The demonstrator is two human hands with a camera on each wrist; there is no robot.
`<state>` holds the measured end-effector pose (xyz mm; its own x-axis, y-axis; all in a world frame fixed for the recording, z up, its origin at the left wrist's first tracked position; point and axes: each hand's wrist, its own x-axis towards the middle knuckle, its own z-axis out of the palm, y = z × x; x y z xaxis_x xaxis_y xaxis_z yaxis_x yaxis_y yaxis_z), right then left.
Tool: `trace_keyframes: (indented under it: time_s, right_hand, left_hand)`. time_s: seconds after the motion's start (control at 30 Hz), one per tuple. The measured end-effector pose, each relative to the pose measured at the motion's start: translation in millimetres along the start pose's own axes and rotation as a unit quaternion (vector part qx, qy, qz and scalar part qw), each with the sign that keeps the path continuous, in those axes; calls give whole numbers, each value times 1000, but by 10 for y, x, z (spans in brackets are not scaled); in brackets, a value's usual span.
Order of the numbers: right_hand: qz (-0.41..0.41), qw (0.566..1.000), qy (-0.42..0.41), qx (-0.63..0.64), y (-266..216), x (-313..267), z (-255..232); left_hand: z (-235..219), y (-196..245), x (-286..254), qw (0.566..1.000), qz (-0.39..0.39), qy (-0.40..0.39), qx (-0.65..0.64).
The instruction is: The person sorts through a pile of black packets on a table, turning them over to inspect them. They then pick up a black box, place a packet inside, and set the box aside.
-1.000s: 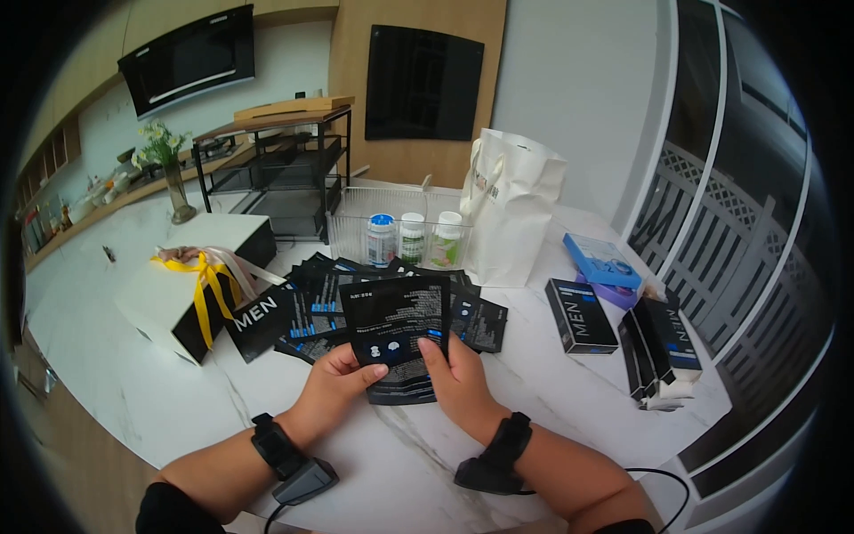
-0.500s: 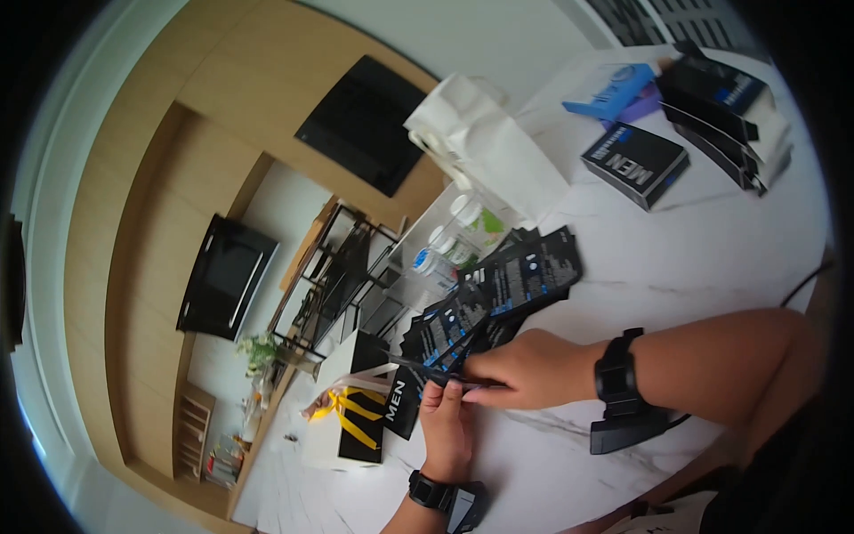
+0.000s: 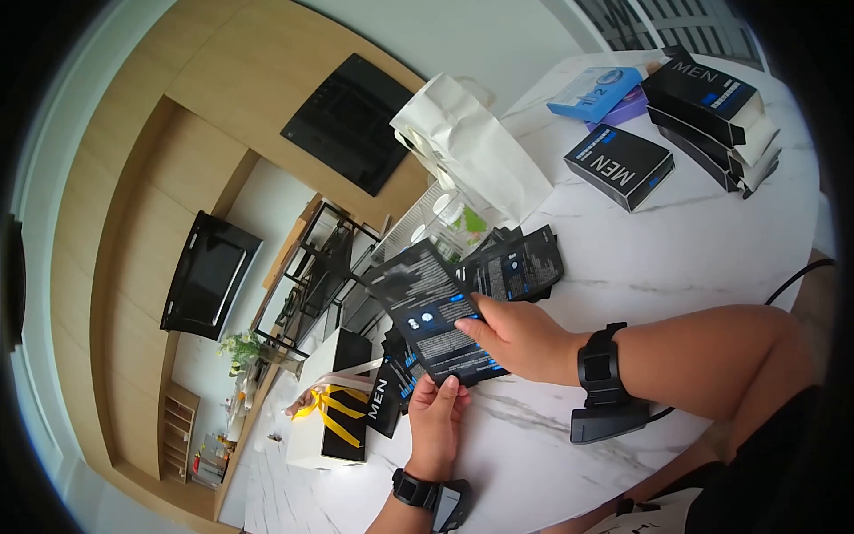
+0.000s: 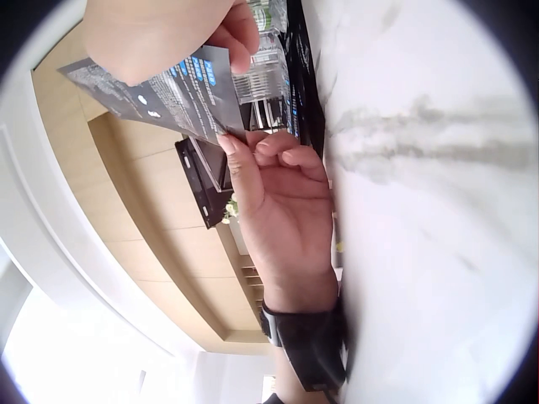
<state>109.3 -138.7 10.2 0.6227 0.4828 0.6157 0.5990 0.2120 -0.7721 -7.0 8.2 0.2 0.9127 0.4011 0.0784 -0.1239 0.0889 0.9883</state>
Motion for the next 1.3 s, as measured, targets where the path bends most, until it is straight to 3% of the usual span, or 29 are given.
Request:
trace_keyframes:
  time_s: [0.1,0.17,0.27,0.33,0.37,0.43,0.5,0.57,0.6,0.63,0.7,0.73,0.77,0.83,0.9,0.97,1.0,1.03,1.1,1.17,1.23,1.3]
  right_hand:
    - [-8,998,-49,-38,-130,-37,-40]
    - [-74,992,-76,-62,-124,-62,-4]
    - [-13,999,-20,-43,-26,13,-26]
    - [4,998,-19,-53,41,15,-13]
    - [3,998,-19,-52,54,15,9]
    - [-14,999,11,33,87,23,59]
    - [19,997,6,70,47,17,35]
    - [121,977,-137,110,30,2,14]
    - [64,980,-174,69,51,16,40]
    - [73,964,-254,26,64,-4,13]
    - [111,929,-318,156,31,-74,63]
    - [123,912,-321,222,93,-68,131]
    - [124,912,-322,219,172,-40,186]
    - [80,938,-200,270,310,4,199]
    - [94,951,-164,244,211,33,73]
    - [85,952,-207,208,376,39,120]
    - [77,951,-225,199,439,3,170]
    - [51,965,-253,54,311,18,104]
    - [-44,967,-238,-78,141,59,47]
    - [-14,966,-198,-164,14,98,8]
    - [-151,959,-111,-212,196,195,-34]
    - [-162,932,-89,-312,234,280,-117]
  left_hand:
    - [-34,-21,12,1000,-3,12,1]
    - [-44,-40,18,1000,-5,18,-7]
    - [-28,-56,-20,999,28,-22,-10]
    - [-6,-31,-81,992,22,-127,12]
    - [-13,-24,-76,992,22,-127,13]
    - [-40,-9,-48,985,60,-149,-61]
    - [-41,51,50,974,88,-178,-110]
    - [-103,57,78,972,120,-137,-151]
    - [-97,117,78,983,110,-85,-121]
    - [-150,138,100,986,111,-57,-113]
    - [-138,170,86,993,110,49,-21]
    - [-129,181,90,994,71,48,-75]
    - [-146,120,109,996,60,49,-33]
    - [-102,52,90,997,40,13,61]
    - [-99,19,69,974,49,-40,220]
    - [-39,86,26,959,58,-103,257]
    - [-58,81,21,960,20,-114,255]
    - [-78,70,40,926,135,-140,322]
    - [-95,50,41,920,147,-141,336]
    - [-40,162,10,902,163,-138,375]
    - [-56,170,-18,884,159,-153,411]
    - [-74,185,-39,875,179,-175,414]
